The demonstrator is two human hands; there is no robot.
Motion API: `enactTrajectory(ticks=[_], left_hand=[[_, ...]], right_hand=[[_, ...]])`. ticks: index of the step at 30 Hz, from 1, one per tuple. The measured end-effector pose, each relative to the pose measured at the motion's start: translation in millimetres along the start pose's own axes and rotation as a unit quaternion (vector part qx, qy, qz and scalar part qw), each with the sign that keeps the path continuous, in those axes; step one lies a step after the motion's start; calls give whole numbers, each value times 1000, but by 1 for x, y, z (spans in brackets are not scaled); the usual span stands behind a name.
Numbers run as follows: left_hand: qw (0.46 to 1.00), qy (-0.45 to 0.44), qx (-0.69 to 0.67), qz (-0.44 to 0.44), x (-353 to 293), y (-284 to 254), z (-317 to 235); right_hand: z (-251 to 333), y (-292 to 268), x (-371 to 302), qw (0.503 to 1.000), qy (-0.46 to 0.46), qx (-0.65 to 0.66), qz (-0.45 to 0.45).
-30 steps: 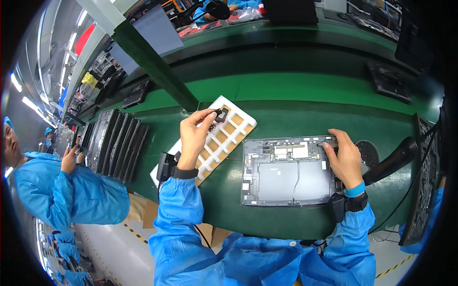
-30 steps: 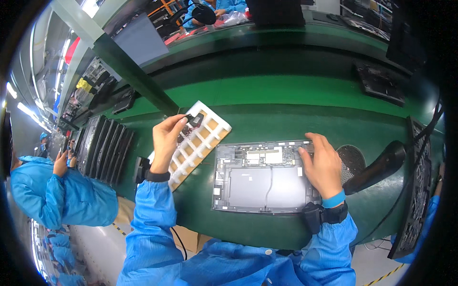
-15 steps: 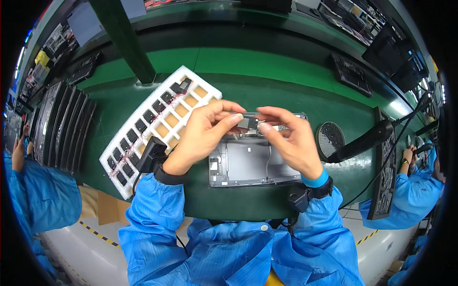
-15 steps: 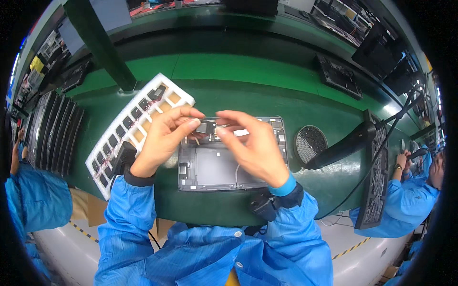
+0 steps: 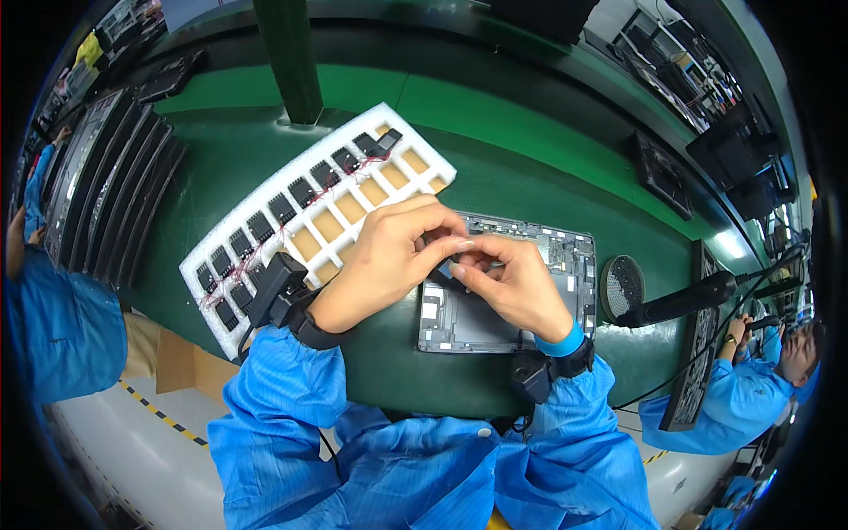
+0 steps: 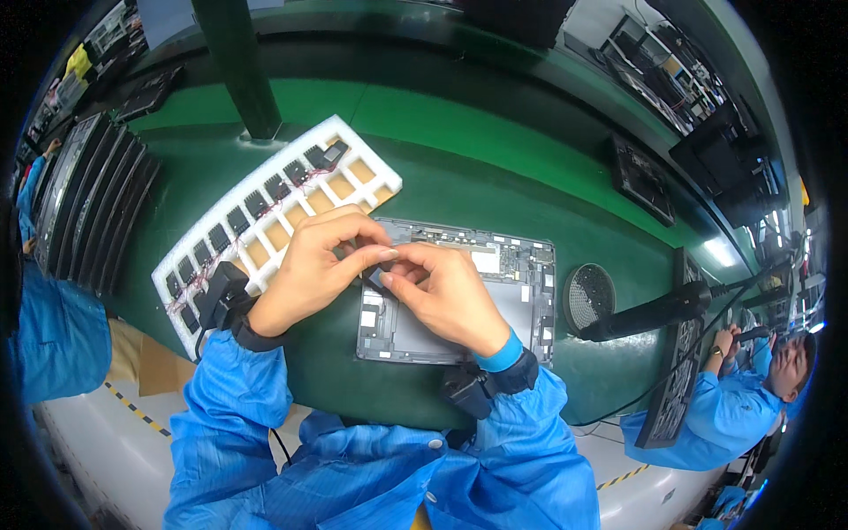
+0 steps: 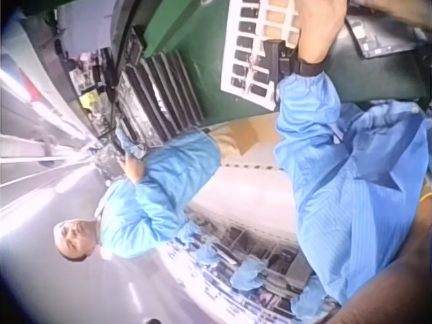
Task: Assembling and securing internal components of a tablet device using an electric screwdriver at a production workstation.
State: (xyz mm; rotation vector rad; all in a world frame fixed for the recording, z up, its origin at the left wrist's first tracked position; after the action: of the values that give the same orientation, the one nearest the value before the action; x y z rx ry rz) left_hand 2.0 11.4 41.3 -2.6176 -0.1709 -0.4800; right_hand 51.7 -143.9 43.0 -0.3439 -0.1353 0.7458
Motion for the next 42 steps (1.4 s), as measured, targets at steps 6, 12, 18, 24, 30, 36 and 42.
enactTrajectory(ticks=[6,12,18,24,30,36,42], left_hand=[[993,-61,30,-100,-12,-5,25],[989,-120,88,-4,-21,5,36],[978,-196,1,64,-23,-1,40],[958,-239,35,156,-26,-3,37],[966,-209,57,141,-25,-3,37],[968,-217,43,121,-26,1,39],[965,-224,38,127,-29,3,43]], right_hand=[[-16,2,9,993,57,101,-31],[-29,-1,12,989,70,106,-79],[-31,3,12,990,58,96,-81],[-33,11,16,996,45,25,-68],[-29,13,17,993,72,60,-71],[-26,14,19,994,57,-10,-91],[-25,16,19,992,28,-58,-107]])
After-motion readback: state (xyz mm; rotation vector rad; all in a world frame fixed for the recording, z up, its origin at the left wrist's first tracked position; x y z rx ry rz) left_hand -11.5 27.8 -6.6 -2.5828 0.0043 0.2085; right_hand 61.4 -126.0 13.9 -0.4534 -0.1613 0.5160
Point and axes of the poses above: each hand's wrist, its own x-axis towards the middle knuckle, its own y-axis out of the palm, z = x × y, the point moved 3 cm from there along x, towards the middle knuckle, and after that the axes turned 5 degrees about x, right-handed, at the moved point
